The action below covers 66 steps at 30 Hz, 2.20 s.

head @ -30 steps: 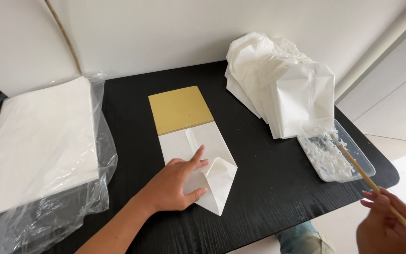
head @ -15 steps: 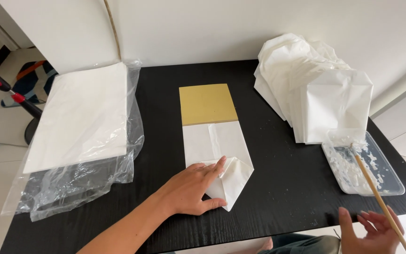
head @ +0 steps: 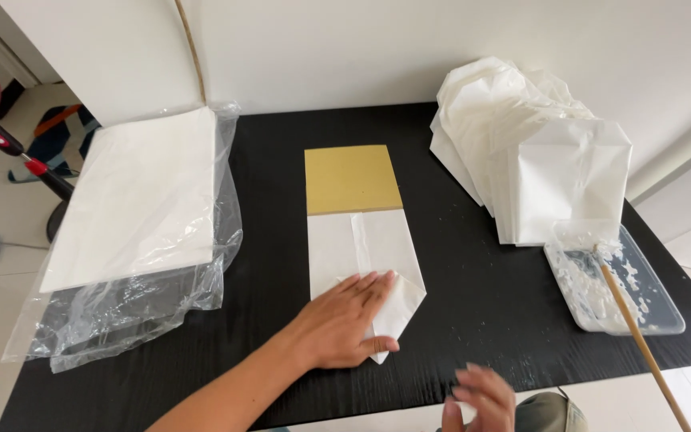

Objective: Manually folding and gluing the bottom of white bags using a template and a brush.

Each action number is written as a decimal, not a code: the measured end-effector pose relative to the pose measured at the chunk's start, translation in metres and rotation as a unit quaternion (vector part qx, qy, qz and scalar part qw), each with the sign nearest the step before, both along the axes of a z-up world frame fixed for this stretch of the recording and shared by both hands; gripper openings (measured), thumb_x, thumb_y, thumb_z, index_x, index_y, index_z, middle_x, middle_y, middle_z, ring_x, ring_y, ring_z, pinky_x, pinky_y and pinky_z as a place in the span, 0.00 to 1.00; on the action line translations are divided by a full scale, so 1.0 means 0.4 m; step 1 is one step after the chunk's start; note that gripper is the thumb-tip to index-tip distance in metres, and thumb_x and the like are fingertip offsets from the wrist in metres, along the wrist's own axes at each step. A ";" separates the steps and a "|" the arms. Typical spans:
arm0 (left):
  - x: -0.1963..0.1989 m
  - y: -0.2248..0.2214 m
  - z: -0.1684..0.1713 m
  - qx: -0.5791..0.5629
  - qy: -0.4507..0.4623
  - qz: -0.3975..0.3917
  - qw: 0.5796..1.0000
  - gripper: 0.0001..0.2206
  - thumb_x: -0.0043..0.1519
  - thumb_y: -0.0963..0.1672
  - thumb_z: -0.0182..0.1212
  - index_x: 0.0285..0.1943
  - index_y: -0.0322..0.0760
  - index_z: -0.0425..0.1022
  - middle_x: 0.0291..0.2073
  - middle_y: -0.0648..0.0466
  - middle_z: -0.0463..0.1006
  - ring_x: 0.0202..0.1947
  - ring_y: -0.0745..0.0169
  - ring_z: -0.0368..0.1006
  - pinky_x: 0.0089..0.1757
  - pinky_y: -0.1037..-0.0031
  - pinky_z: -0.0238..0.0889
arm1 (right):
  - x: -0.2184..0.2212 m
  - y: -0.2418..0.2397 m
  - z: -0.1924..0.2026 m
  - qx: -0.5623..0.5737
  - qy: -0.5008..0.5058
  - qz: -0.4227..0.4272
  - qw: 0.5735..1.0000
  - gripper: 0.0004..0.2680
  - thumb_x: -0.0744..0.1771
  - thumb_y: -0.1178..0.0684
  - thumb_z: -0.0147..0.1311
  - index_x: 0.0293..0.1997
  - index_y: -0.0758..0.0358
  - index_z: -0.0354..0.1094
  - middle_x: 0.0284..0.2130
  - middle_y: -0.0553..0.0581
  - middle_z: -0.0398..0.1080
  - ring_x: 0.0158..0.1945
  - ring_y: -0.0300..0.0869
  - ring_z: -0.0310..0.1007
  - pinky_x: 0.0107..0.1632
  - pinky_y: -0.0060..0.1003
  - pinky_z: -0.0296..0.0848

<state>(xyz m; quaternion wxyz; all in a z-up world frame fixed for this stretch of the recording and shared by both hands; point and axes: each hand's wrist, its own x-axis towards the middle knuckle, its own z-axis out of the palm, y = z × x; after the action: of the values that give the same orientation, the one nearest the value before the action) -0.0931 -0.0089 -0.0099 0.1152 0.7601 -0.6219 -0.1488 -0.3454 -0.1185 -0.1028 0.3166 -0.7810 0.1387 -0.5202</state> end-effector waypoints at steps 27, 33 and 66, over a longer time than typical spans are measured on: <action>-0.428 0.383 -0.425 -0.530 0.310 0.385 0.689 0.41 0.66 0.61 0.47 0.81 0.40 0.38 0.19 0.57 0.65 0.16 0.73 0.57 0.20 0.80 0.53 | 0.185 -0.096 0.149 -0.061 0.076 0.103 0.990 0.05 0.70 0.63 0.49 0.43 0.65 0.73 0.39 0.56 0.75 0.43 0.44 0.76 0.48 0.36 0.74; -0.404 0.319 -0.384 -0.573 0.410 0.300 0.643 0.33 0.71 0.58 0.39 0.81 0.41 0.48 0.30 0.51 0.70 0.25 0.66 0.60 0.28 0.75 0.59 | 0.186 -0.095 0.145 -0.033 0.094 0.111 0.989 0.04 0.70 0.64 0.52 0.43 0.65 0.74 0.35 0.53 0.76 0.37 0.39 0.72 0.42 0.31 0.72; -0.048 0.036 -0.005 -0.053 -0.039 0.169 0.983 0.29 0.71 0.52 0.41 0.78 0.30 0.53 0.76 0.35 0.53 0.76 0.35 0.49 0.68 0.48 0.43 | 0.255 -0.072 0.224 -0.151 0.483 0.166 0.846 0.42 0.62 0.24 0.58 0.79 0.57 0.42 0.78 0.62 0.39 0.80 0.55 0.34 0.76 0.52 0.41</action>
<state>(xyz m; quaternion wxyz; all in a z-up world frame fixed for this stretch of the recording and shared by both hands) -0.1123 0.0055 -0.0118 0.1542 0.8525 -0.4953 -0.0641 -0.2434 -0.1473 -0.0133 0.1691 -0.9831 0.0622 -0.0315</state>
